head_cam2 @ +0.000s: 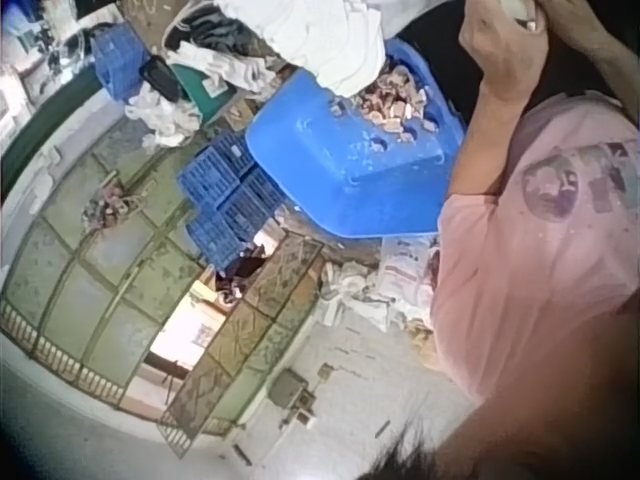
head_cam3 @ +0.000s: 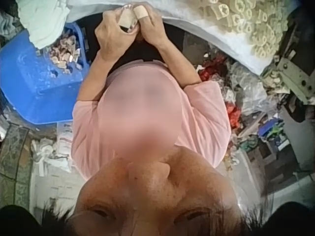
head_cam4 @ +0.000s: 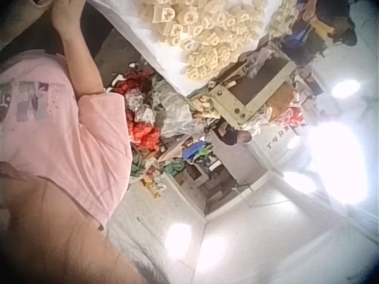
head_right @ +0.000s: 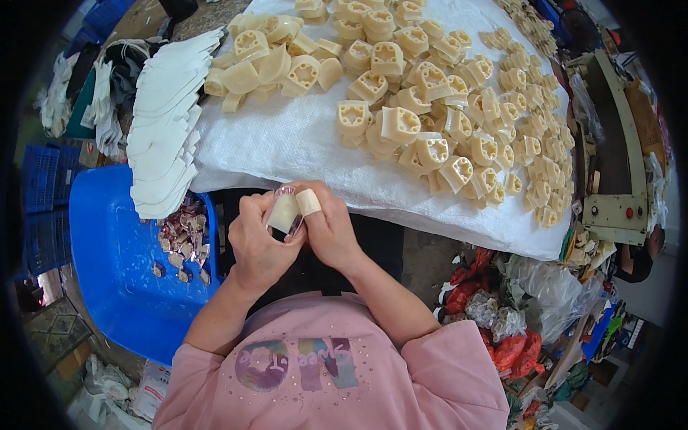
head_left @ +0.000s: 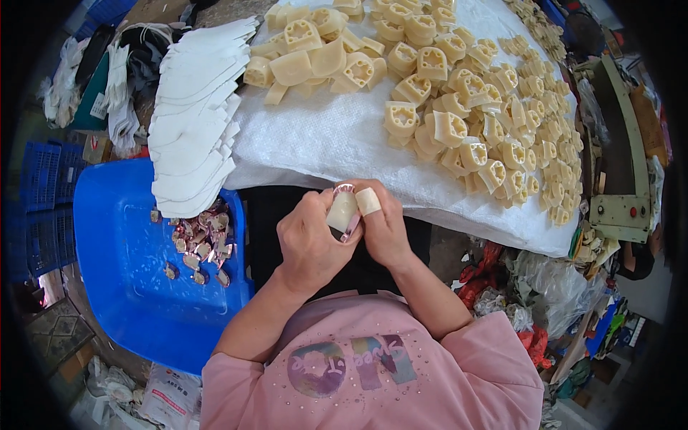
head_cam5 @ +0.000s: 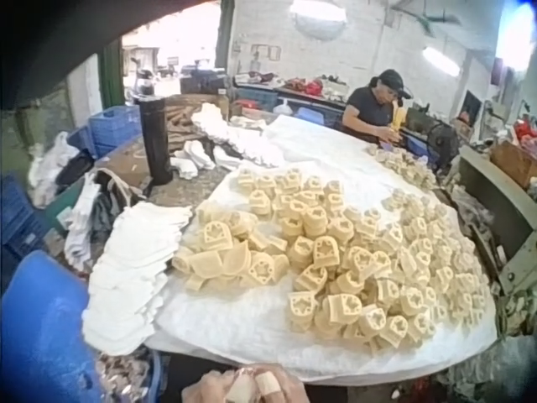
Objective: Manually assemble components of a shoe by hand.
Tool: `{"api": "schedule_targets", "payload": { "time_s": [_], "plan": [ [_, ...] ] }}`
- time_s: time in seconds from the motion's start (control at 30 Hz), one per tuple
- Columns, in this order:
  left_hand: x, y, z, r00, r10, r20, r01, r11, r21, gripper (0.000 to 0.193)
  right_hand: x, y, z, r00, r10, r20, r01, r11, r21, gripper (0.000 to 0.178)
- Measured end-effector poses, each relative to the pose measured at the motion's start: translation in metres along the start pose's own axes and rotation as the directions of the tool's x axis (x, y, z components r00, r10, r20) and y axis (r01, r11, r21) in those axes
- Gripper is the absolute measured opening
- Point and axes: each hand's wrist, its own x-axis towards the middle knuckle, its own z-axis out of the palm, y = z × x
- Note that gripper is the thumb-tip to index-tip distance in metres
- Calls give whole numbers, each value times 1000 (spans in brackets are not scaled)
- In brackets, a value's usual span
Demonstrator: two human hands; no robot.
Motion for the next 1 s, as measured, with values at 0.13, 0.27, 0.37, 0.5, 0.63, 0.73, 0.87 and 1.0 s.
{"api": "schedule_targets", "payload": {
  "time_s": [0.13,0.27,0.37,0.5,0.63,0.73,0.87,1.0],
  "plan": [
    [-1,-3,-12,967,-222,126,244,948,-203,40,5,-3,-7,981,126,147,-176,902,395,39],
    [-3,-12,-23,841,-385,380,539,537,-649,35,15,-6,-18,950,-23,312,-104,918,384,48],
    [-4,-16,-31,695,-283,661,707,105,-699,30,22,-10,-17,911,-212,355,65,921,384,42],
    [-9,-24,-38,724,-272,634,671,489,-557,35,22,-19,-12,925,-168,341,98,972,212,28],
    [-7,-26,-37,911,-298,286,407,767,-497,29,28,-24,-3,922,-275,274,335,920,-205,23],
    [-11,-26,-45,874,-360,328,486,624,-611,25,29,-34,6,883,-372,286,462,793,-396,23],
    [-16,-32,-61,845,-420,331,529,567,-631,21,40,-40,16,872,-319,372,440,844,-308,21],
    [-27,-49,-96,909,-404,107,415,902,-123,17,64,-51,35,884,-317,344,411,879,-244,26]
  ]
}}
